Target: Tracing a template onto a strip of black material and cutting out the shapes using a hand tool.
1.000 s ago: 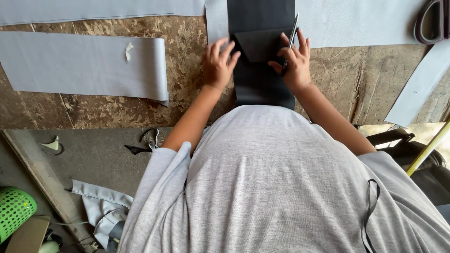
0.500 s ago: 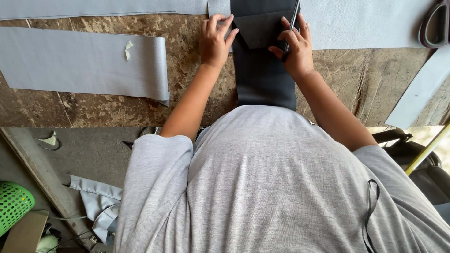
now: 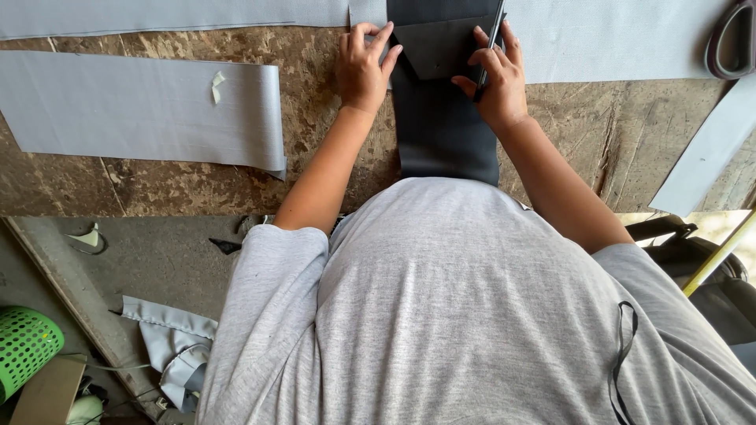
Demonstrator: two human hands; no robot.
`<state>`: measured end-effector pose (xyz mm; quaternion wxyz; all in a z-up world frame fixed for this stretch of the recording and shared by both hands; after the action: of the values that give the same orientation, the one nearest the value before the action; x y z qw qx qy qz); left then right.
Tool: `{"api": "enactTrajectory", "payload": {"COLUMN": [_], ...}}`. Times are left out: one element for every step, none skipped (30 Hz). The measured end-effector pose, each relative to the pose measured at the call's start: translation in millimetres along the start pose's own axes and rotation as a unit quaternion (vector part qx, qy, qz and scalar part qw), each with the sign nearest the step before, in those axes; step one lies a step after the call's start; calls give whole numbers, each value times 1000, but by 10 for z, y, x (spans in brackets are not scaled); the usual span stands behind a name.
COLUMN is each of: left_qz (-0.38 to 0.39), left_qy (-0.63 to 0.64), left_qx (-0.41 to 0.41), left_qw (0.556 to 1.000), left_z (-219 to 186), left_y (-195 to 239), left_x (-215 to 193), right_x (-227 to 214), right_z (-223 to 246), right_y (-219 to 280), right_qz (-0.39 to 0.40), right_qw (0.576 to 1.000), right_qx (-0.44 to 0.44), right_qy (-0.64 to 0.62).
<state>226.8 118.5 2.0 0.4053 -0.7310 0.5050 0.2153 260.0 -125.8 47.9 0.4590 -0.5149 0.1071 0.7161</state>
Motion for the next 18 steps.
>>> {"api": "enactTrajectory", "payload": {"left_qz": [-2, -2, -2, -2, -2, -1, 0, 0, 1, 1, 2, 6, 9, 9, 11, 13, 13, 12], "left_qy": [7, 7, 8, 9, 9, 4, -1, -1, -2, -3, -3, -3, -4, -4, -3, -3, -3, -2], "left_qx": [0, 0, -1, -3, -3, -2, 0, 0, -1, -2, -2, -7, -12, -12, -13, -15, -14, -14], "left_qw": [1000, 1000, 1000, 1000, 1000, 1000, 1000, 1000, 1000, 1000, 1000, 1000, 1000, 1000, 1000, 1000, 1000, 1000], "left_z": [-1, 0, -1, -2, -4, -8, -10, -4, 0, 4, 2, 7, 12, 10, 13, 15, 17, 19], "left_y": [-2, -5, -2, 0, 1, 3, 0, -4, -2, -1, 1, 2, -1, -5, -7, -9, -8, -7], "left_x": [-10, -11, -12, -13, -13, -13, -14, -12, -6, 1, 1, 6, 12, 12, 12, 13, 10, 6], "right_x": [-2, 3, 11, 18, 12, 5, 0, 5, 15, 26, 19, 26, 32, 38, 44, 49, 48, 44], "right_z": [7, 3, -2, -7, -5, -4, -2, -13, -26, -40, -40, -47, -58, -68, -75, -82, -71, -62], "right_y": [-4, -4, 1, 7, 6, 5, 0, -1, 6, 12, 12, 12, 8, 10, 11, 13, 9, 6], "right_qz": [-1, -2, 1, 3, 3, 3, 2, 2, 8, 15, 14, 25, 36, 35, 34, 33, 32, 30], "right_qw": [1000, 1000, 1000, 1000, 1000, 1000, 1000, 1000, 1000, 1000, 1000, 1000, 999, 999, 999, 999, 999, 999], "right_qx": [-3, -3, -2, 0, 0, 1, 2, 2, 4, 5, 5, 11, 16, 16, 16, 15, 15, 16], "right_qy": [1, 1, 2, 2, 2, 0, -1, -2, -1, -1, -1, 1, 2, 3, 1, -2, -1, 1]}}
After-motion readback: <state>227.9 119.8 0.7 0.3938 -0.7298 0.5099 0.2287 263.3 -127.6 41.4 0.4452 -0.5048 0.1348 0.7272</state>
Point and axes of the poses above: each hand's wrist, its own y-axis away from the middle knuckle, its own x-axis out of the palm, z = x × y, the point moved 7 cm from there along -y, towards the middle knuckle, and after that the axes turned 13 degrees about y, right-handed, at the moved point
